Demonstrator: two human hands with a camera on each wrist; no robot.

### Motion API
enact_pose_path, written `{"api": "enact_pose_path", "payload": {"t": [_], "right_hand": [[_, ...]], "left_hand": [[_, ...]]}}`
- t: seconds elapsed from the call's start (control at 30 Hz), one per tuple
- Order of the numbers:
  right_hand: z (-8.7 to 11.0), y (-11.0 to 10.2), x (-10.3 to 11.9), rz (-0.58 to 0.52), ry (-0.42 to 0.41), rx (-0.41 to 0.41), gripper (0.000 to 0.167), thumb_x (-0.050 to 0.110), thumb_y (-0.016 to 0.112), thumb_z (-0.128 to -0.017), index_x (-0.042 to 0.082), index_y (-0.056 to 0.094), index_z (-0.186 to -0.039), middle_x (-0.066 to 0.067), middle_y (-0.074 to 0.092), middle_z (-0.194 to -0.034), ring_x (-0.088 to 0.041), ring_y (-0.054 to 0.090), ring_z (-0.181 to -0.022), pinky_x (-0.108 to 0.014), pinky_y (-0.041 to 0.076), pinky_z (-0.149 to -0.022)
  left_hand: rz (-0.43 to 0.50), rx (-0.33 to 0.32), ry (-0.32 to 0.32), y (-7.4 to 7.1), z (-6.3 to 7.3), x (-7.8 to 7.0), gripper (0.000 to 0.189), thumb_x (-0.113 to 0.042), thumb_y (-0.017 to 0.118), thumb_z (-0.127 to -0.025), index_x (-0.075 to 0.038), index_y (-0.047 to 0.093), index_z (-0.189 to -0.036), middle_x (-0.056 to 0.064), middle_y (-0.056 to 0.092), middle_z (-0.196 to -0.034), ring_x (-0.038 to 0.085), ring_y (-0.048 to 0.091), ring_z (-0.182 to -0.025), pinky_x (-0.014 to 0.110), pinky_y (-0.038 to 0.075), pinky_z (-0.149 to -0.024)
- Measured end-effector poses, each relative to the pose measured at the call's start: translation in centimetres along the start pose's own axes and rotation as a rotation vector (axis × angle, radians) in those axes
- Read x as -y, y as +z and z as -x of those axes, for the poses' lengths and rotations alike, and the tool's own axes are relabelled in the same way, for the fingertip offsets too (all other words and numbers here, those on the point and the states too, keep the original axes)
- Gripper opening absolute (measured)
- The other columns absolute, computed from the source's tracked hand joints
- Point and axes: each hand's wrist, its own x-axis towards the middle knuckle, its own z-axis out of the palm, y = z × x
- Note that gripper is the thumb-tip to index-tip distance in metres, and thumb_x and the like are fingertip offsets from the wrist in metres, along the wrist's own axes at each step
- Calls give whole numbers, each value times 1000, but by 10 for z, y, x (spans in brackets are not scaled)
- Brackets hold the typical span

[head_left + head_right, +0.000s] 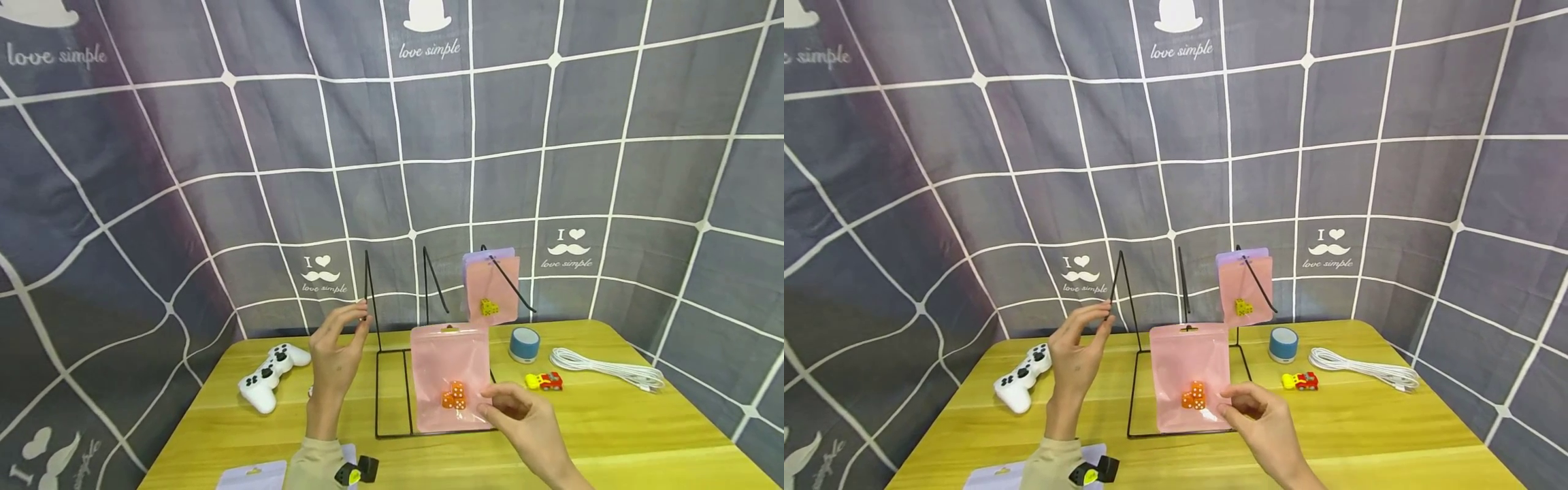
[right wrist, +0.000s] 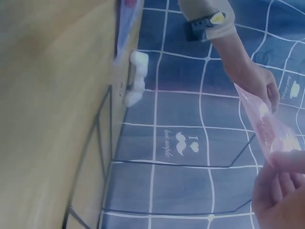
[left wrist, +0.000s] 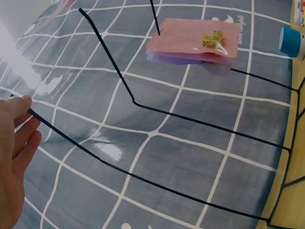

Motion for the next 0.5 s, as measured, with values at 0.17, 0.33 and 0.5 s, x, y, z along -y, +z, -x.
{"api": "enact_pose_path", "payload": {"t": [0.17,0.33,0.5], "right_hand": [[-10,1,1,2,-26,-9,18,1,76,-77,5,69,-93,-5,69,-74,-12,62,-62,-23,54,-53],[-17,2,-1,4,-25,-28,18,0,76,-77,4,69,-93,-8,69,-74,-12,62,-63,-22,53,-53],[-23,3,-2,-9,-47,-12,19,1,76,-77,1,69,-94,-8,70,-75,-11,63,-64,-21,53,-54]], "left_hand": [[-2,-16,-2,-1,-1,0,23,14,75,-70,2,69,-89,16,69,-96,31,67,-89,30,55,-85],[-12,-13,-4,-2,0,0,23,14,76,-69,3,69,-88,16,69,-96,30,67,-89,28,54,-85],[-13,3,-14,-2,1,-1,25,14,76,-70,1,69,-90,15,69,-98,29,67,-91,28,54,-86]]}}
